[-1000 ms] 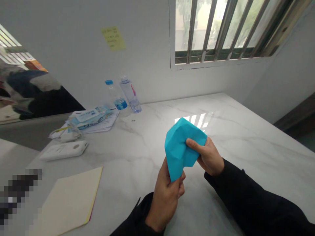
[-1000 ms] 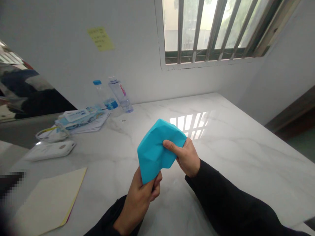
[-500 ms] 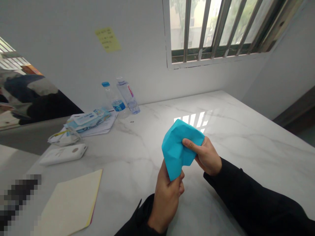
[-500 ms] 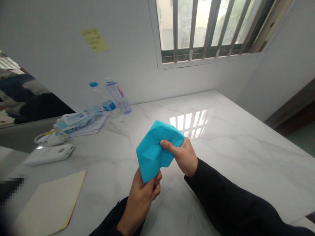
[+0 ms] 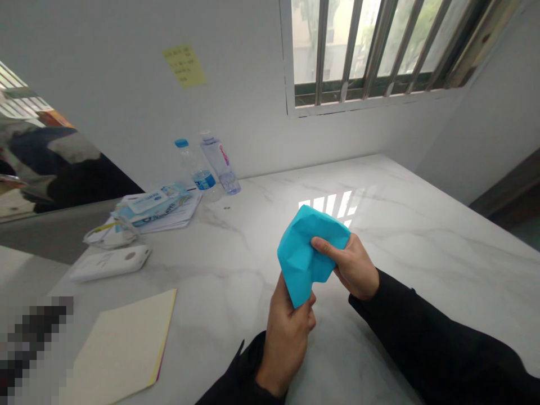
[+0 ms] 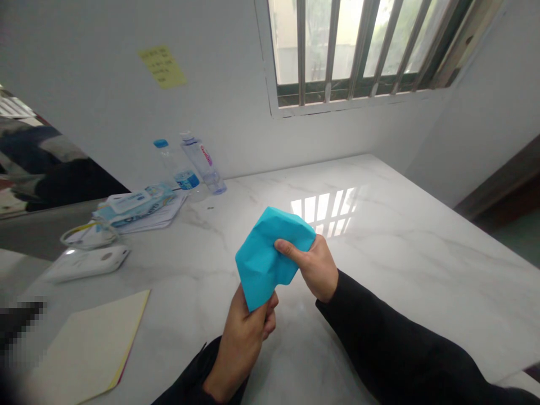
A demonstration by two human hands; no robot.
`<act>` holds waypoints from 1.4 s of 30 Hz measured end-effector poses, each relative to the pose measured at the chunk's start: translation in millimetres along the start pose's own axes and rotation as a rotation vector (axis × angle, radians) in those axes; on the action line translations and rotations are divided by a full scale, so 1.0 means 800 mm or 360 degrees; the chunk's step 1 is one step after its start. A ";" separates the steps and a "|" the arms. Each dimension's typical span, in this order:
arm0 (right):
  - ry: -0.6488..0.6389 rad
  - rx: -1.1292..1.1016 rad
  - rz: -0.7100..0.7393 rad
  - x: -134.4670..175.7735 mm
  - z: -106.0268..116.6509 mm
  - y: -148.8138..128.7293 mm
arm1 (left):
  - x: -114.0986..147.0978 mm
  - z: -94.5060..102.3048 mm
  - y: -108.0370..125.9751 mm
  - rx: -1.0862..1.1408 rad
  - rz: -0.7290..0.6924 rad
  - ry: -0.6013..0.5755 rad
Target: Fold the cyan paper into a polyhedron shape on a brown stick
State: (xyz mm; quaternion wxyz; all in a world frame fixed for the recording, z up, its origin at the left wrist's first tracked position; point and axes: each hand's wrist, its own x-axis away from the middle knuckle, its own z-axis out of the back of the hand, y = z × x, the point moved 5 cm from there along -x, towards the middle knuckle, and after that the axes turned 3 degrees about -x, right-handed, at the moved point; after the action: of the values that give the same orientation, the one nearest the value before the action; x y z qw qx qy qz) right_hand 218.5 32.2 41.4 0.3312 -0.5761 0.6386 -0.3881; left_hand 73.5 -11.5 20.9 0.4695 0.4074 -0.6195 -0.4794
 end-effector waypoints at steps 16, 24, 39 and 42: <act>-0.0019 0.0025 0.0024 -0.003 0.002 0.006 | 0.000 -0.001 0.004 -0.0014 0.0067 0.0071; -0.0010 0.0017 0.0007 -0.005 0.002 0.008 | -0.001 -0.002 0.006 -0.0022 0.0092 0.0077; -0.0009 -0.0043 -0.0114 -0.005 -0.004 0.008 | 0.001 0.001 0.006 -0.0005 0.0173 0.0092; -0.0041 -0.0095 -0.0142 -0.004 -0.007 0.005 | 0.000 0.001 0.007 -0.0043 0.0207 0.0049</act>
State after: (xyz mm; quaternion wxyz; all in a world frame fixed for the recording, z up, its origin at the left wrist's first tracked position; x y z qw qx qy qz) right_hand 211.7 36.2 40.5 0.3045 -0.6187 0.6191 -0.3759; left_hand 72.4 -10.4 25.9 0.5146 0.3672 -0.6308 -0.4499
